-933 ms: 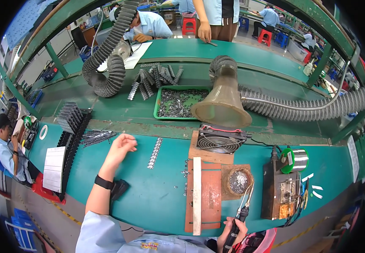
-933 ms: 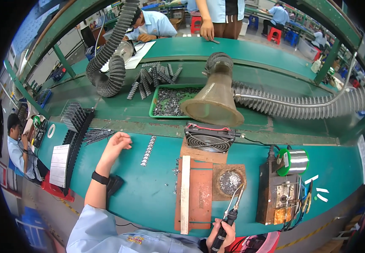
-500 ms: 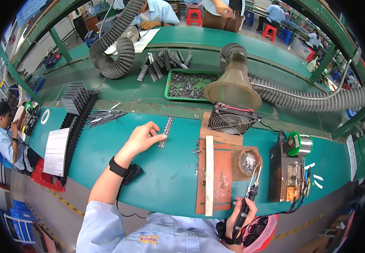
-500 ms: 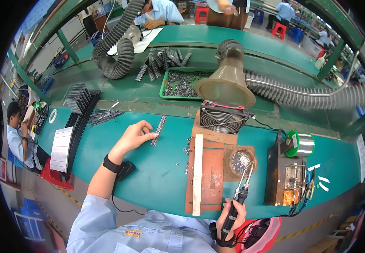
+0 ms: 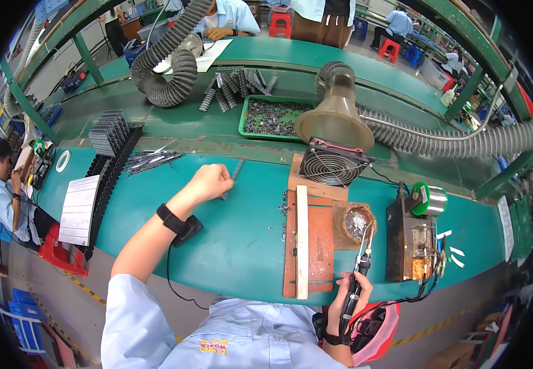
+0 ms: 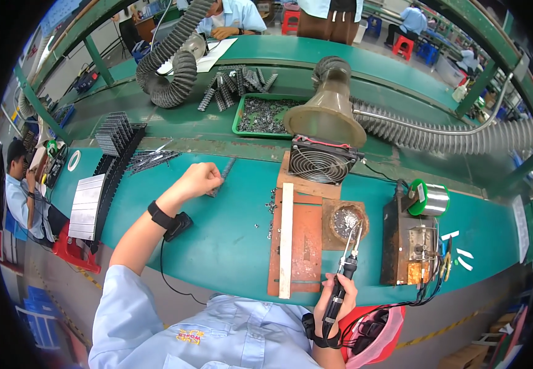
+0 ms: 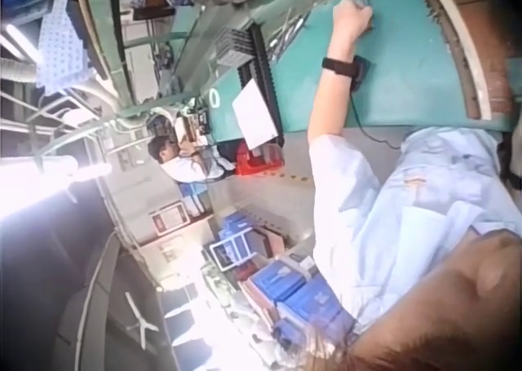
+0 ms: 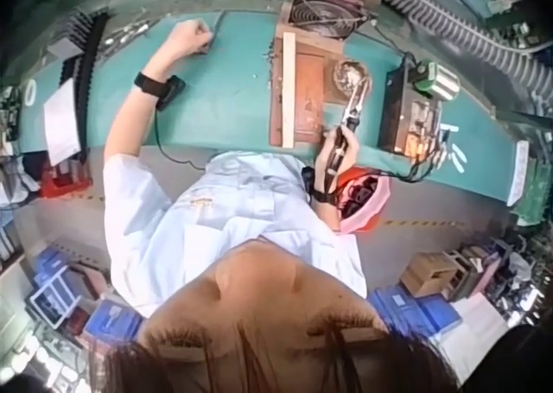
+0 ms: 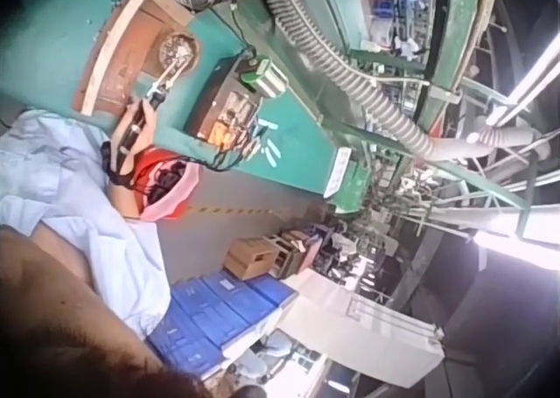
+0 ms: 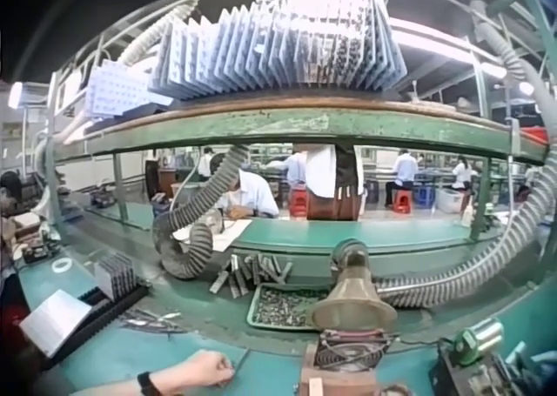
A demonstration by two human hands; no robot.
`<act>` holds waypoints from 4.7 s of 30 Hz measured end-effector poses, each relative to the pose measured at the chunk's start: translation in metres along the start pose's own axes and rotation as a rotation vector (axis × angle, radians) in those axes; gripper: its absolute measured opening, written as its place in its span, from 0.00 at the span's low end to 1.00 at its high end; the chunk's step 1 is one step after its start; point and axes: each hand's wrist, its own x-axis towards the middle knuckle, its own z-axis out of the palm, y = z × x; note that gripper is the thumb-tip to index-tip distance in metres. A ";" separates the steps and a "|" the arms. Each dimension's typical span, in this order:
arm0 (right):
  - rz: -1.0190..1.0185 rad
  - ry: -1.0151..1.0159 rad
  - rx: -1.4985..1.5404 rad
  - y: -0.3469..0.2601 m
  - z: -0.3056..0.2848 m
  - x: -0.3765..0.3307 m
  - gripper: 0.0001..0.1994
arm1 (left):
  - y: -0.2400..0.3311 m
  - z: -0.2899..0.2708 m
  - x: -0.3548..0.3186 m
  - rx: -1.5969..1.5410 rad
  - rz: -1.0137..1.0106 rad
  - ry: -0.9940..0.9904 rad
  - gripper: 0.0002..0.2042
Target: Soldering small electronic components onto a long PCB strip at a factory workbench.
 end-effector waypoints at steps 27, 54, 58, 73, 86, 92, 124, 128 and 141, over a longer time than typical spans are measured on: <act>-0.152 -0.193 -0.004 0.013 -0.013 -0.002 0.14 | 0.076 0.128 -0.117 -1.039 -0.007 -0.270 0.04; -0.142 -0.207 -0.019 0.012 -0.013 -0.001 0.14 | 0.072 0.133 -0.118 -0.823 0.083 -0.168 0.07; -0.124 -0.195 0.008 0.009 -0.012 0.001 0.14 | 0.092 0.115 -0.125 -0.153 0.265 0.287 0.17; -0.125 -0.216 0.031 0.011 -0.013 0.001 0.14 | 0.105 0.114 -0.125 0.399 0.527 0.134 0.35; -0.084 -0.143 0.012 0.009 -0.008 -0.002 0.13 | 0.098 0.124 -0.161 0.421 0.637 0.096 0.33; -0.170 -0.145 -0.069 0.011 -0.009 -0.001 0.13 | 0.099 0.119 -0.161 0.423 0.669 0.083 0.31; -0.141 -0.064 -0.084 0.009 -0.006 0.000 0.13 | 0.063 0.067 0.031 0.060 0.475 -0.020 0.06; -0.163 -0.095 -0.102 0.010 -0.007 0.001 0.14 | 0.060 0.067 0.032 0.029 0.524 -0.001 0.05; -0.123 -0.187 -0.142 0.007 -0.008 0.003 0.12 | 0.074 0.051 -0.033 -0.445 0.302 -0.158 0.04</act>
